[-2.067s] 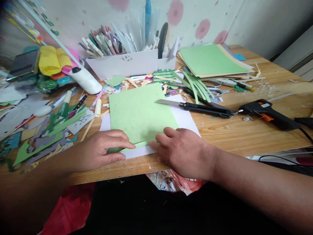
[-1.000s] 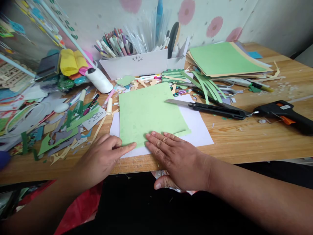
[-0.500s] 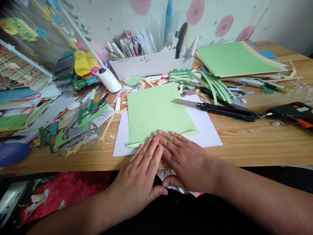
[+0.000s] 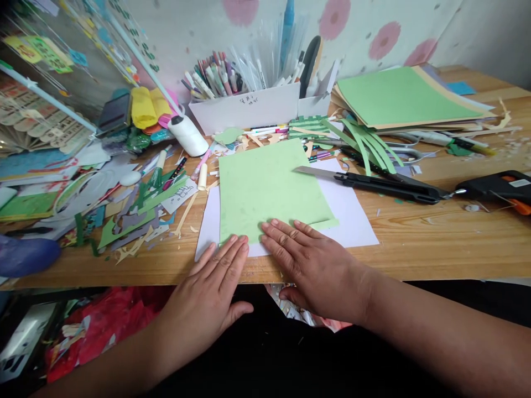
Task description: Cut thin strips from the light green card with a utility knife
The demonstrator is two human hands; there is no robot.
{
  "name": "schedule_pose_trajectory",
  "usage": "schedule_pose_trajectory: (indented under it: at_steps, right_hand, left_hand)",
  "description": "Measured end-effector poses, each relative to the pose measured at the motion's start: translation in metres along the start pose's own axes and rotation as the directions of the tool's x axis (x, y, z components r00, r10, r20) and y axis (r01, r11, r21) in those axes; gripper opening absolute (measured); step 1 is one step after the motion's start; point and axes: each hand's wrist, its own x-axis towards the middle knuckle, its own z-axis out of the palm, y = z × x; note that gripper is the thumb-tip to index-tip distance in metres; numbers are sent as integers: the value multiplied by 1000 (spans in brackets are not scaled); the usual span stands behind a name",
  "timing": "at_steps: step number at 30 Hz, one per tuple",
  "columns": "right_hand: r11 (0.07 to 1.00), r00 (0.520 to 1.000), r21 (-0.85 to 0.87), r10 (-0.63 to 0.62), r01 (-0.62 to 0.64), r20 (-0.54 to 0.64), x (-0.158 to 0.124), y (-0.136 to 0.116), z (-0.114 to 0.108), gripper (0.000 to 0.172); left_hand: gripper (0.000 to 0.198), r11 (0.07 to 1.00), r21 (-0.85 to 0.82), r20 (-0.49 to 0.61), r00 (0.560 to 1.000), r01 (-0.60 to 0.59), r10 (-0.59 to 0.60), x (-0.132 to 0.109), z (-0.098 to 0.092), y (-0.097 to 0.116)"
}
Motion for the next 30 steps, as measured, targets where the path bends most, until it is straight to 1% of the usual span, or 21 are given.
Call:
schedule_pose_trajectory:
  at_steps: [5,8,11,18,24,27,30]
  right_hand:
    - [1000,1000,15,24,-24,21,-5,5,-1,73]
    - [999,999,9,33,-33,24,-13,11,-3,76]
    - [998,998,-4,60,-59,22,-25,19,-7,78]
    - [984,986,-72,164,-164,7,-56,36,-15,83]
    - [959,966,-117,260,-259,-12,-80,43,-21,80]
    - [946,954,-125,299,-300,-24,-87,44,-24,79]
    - [935,946,-144,320,-324,-55,-90,47,-28,68]
  left_hand:
    - [64,999,43,-39,999,11,-9,-10,1,-6]
    - [56,999,48,-67,998,20,-17,-11,1,-7]
    - [52,999,43,-107,994,9,-5,-9,-1,-8]
    - [44,998,28,-192,980,-52,56,-2,-5,-15]
    - [38,993,27,-257,959,-119,122,9,-10,-23]
    - [38,993,34,-240,963,-117,122,12,-12,-22]
    - [48,996,45,-190,978,-80,88,13,-14,-18]
